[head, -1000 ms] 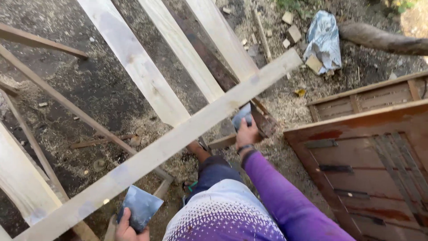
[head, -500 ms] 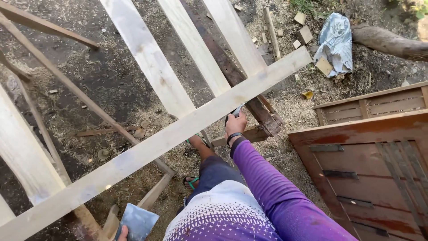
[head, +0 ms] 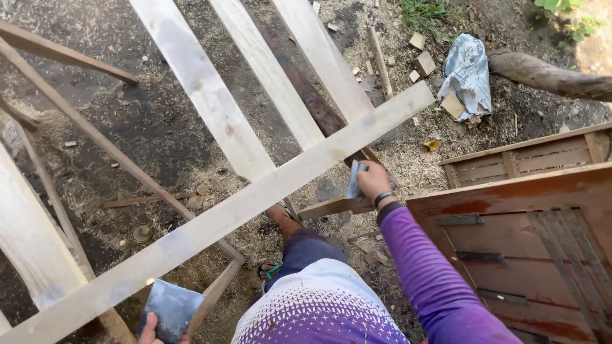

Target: Sanding a wooden frame with sandpaper.

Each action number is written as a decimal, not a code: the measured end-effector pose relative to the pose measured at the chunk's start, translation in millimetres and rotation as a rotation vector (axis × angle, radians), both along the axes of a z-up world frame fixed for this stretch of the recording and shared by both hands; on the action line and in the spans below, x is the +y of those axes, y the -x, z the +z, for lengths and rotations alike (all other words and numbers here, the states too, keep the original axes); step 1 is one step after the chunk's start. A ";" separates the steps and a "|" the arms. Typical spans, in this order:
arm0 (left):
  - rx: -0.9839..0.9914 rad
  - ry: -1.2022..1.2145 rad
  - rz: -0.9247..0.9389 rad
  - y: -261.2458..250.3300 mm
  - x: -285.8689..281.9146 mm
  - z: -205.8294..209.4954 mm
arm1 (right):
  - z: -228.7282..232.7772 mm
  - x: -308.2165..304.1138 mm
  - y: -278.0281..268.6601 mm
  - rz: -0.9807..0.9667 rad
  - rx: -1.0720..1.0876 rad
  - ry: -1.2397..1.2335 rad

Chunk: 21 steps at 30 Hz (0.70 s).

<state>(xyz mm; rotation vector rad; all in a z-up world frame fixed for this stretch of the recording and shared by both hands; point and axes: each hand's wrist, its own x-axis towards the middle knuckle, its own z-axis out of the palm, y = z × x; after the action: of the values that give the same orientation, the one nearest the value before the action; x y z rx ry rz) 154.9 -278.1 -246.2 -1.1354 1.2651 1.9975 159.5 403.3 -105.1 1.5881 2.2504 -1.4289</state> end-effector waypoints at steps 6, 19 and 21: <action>-0.089 -0.031 0.227 -38.6 20.4 14.3 | -25.5 67.9 63.9 0.535 -0.313 -0.473; 0.040 0.036 0.379 -81.3 62.2 51.3 | -64.8 32.4 157.2 0.387 -0.434 -0.447; 0.039 0.035 0.382 -75.6 65.8 61.3 | -129.5 85.3 156.3 1.031 -0.469 -0.883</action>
<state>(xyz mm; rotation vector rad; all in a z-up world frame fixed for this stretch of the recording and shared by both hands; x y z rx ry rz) 230.5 -212.3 -184.9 -1.4503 1.1739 2.2858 3.3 488.6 -234.6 0.4224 2.7397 0.1853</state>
